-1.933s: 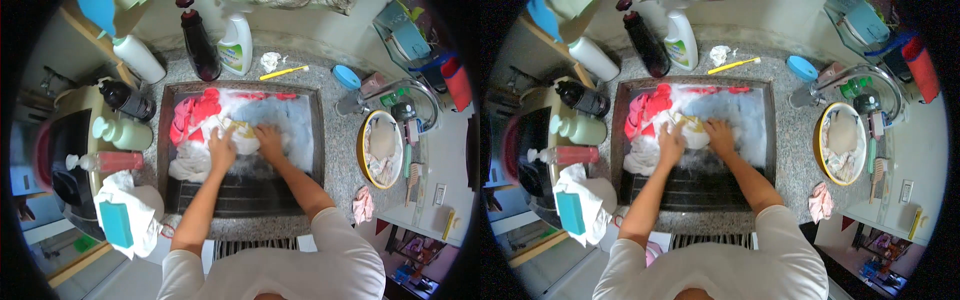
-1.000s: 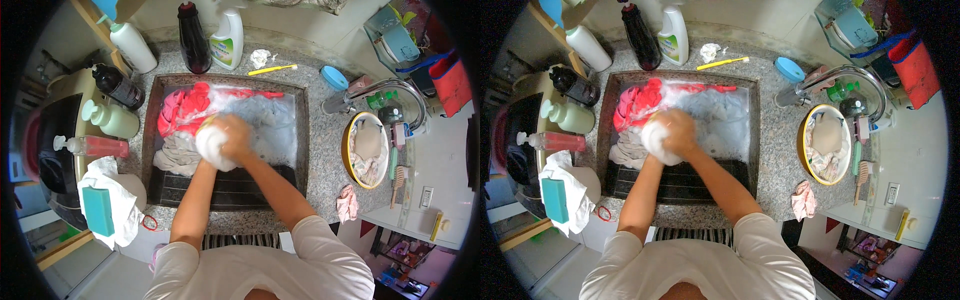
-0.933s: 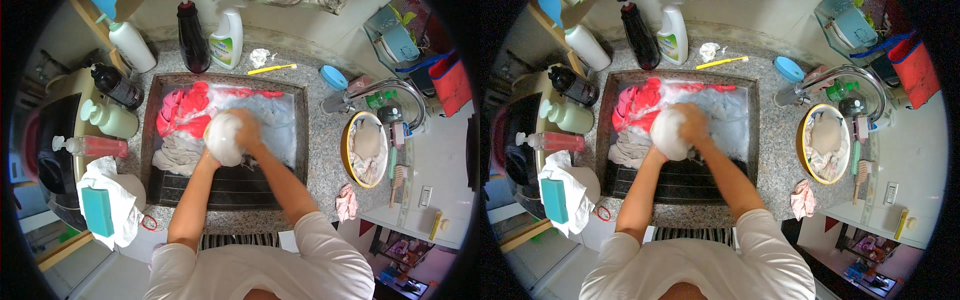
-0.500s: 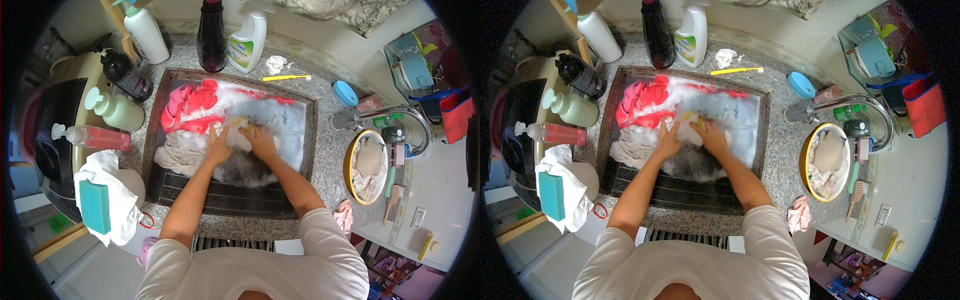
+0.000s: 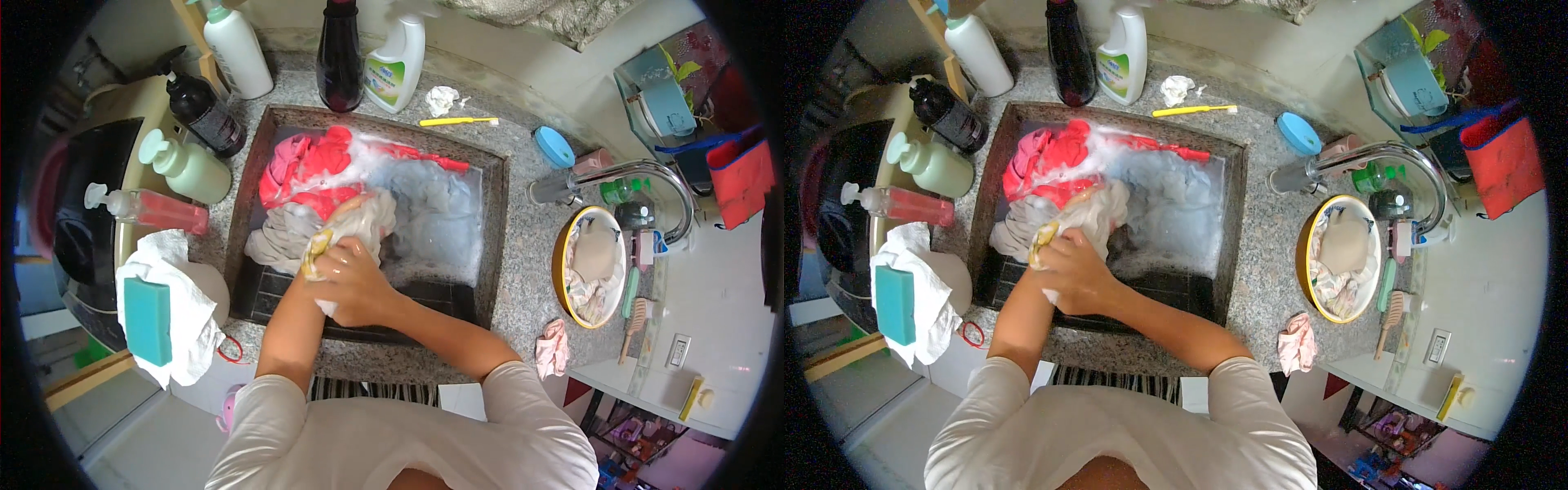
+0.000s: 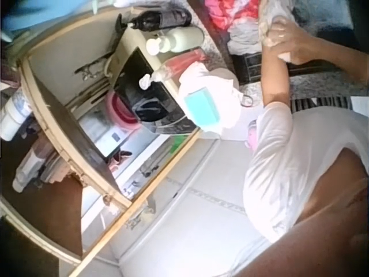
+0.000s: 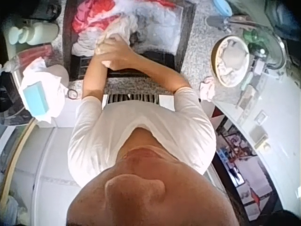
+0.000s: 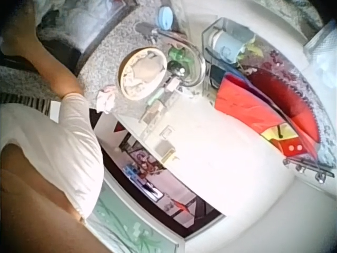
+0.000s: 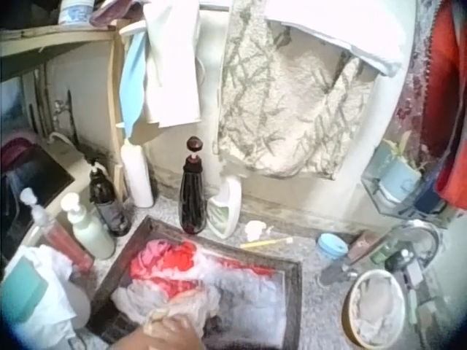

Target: The person washes several items of clothing by hand in a sink, repeatedly scrubbing them with soap and rinsing them in the water.

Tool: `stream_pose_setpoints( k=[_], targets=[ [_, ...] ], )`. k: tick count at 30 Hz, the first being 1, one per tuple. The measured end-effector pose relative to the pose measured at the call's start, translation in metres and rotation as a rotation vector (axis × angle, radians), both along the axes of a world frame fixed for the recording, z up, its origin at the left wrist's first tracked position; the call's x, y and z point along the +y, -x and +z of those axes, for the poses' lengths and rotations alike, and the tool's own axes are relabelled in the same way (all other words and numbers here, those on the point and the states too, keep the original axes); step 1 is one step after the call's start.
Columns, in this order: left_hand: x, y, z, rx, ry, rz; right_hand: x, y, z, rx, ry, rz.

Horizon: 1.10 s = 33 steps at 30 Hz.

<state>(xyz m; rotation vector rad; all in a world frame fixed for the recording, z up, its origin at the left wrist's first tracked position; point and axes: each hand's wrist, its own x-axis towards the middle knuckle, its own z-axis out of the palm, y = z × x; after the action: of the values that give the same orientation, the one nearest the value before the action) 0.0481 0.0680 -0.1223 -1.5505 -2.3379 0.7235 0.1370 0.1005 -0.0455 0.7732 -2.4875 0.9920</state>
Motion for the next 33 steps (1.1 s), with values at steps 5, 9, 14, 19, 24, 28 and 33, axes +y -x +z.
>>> stream_pose_setpoints(
  k=[5, 9, 14, 19, 24, 28, 33],
  targets=[
    [-0.021, 0.000, -0.038, -1.356, -1.040, 0.160, 0.034, 0.033, -0.064, 0.266, 0.164, -0.381],
    [0.004, -0.014, 0.010, -2.568, -1.542, 1.031, 0.119, 0.030, -0.084, -0.216, 0.459, -0.649],
    [-0.031, 0.006, 0.007, -2.030, -1.468, 1.129, 0.140, 0.012, -0.071, -0.210, 0.013, -0.616],
    [-0.019, -0.009, -0.072, -1.074, -0.765, 0.731, 0.124, 0.010, -0.126, -0.133, -0.440, -0.454],
    [-0.012, 0.010, -0.080, -1.557, -1.034, 0.807, 0.168, 0.056, -0.185, -0.851, -0.451, -0.627],
    [-0.015, 0.012, -0.007, -2.337, -1.311, 1.258, 0.148, 0.055, -0.145, -0.410, -0.051, -0.554],
    [-0.023, 0.022, -0.023, -3.251, -1.070, 0.958, 0.036, 0.017, 0.008, -0.085, -0.033, -0.163]
  ],
)
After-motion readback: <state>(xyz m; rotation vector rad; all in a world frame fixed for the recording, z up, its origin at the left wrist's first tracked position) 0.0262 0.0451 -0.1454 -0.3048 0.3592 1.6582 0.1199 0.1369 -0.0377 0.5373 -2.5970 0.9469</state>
